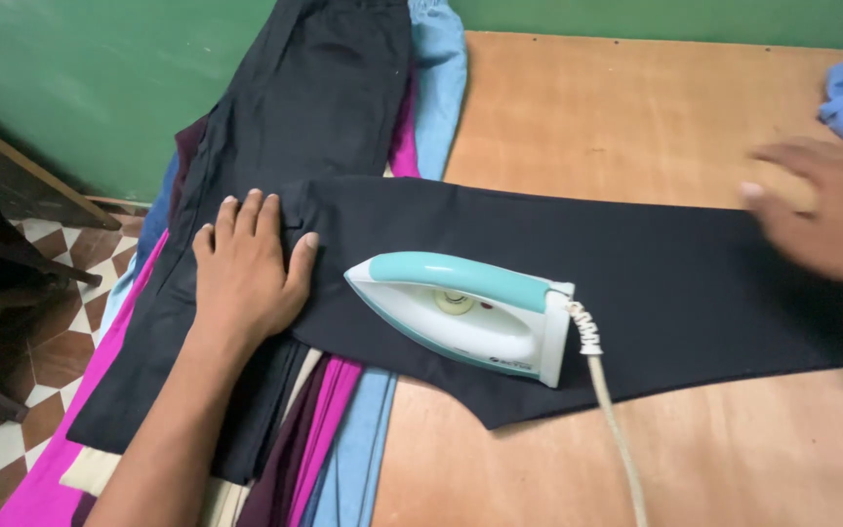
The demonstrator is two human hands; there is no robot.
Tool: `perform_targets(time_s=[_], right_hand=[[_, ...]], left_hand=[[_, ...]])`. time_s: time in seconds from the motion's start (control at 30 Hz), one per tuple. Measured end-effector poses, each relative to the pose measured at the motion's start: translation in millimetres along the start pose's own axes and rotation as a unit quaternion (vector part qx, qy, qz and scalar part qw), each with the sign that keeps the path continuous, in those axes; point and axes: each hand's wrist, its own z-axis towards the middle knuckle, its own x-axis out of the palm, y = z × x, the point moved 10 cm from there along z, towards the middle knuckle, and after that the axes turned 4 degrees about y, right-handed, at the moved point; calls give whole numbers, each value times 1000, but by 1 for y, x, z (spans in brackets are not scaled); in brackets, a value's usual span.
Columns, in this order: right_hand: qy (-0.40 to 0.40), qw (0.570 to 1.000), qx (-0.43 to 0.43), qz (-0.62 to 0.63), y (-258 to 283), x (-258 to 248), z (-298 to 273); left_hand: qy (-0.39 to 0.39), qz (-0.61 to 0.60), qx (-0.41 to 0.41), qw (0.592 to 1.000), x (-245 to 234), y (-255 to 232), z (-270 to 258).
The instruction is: The person irons a pair of black trousers laid flat on a wooden table. They smooth the fabric with one hand while moving the iron with the other, then fold the trousers in half and press the fold with the iron.
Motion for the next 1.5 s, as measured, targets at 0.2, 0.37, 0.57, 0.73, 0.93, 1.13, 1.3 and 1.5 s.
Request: perform_targets(time_s=[0.2, 0.37, 0.57, 0.73, 0.93, 1.13, 1.3, 1.5], right_hand=[[127, 962, -57, 236, 170, 19, 37], [252, 934, -191, 164, 286, 56, 38], [265, 956, -115, 55, 306, 83, 40], [241, 950, -195, 41, 311, 78, 28], [264, 914, -305, 37, 316, 73, 7], [290, 896, -335, 40, 307, 70, -2], [313, 883, -350, 27, 293, 69, -10], [330, 873, -358, 31, 264, 65, -22]], left_hand=[[-14, -15, -1, 1000, -2, -2, -4], [-24, -41, -20, 999, -4, 1, -5], [-30, -51, -22, 998, -7, 1, -6], [-30, -54, -25, 998, -7, 2, -6], [-33, -44, -29, 998, -9, 0, -6], [-42, -43, -25, 998, -13, 0, -7], [-44, -44, -23, 998, -12, 1, -9], [-51, -44, -21, 997, -14, 1, -8]])
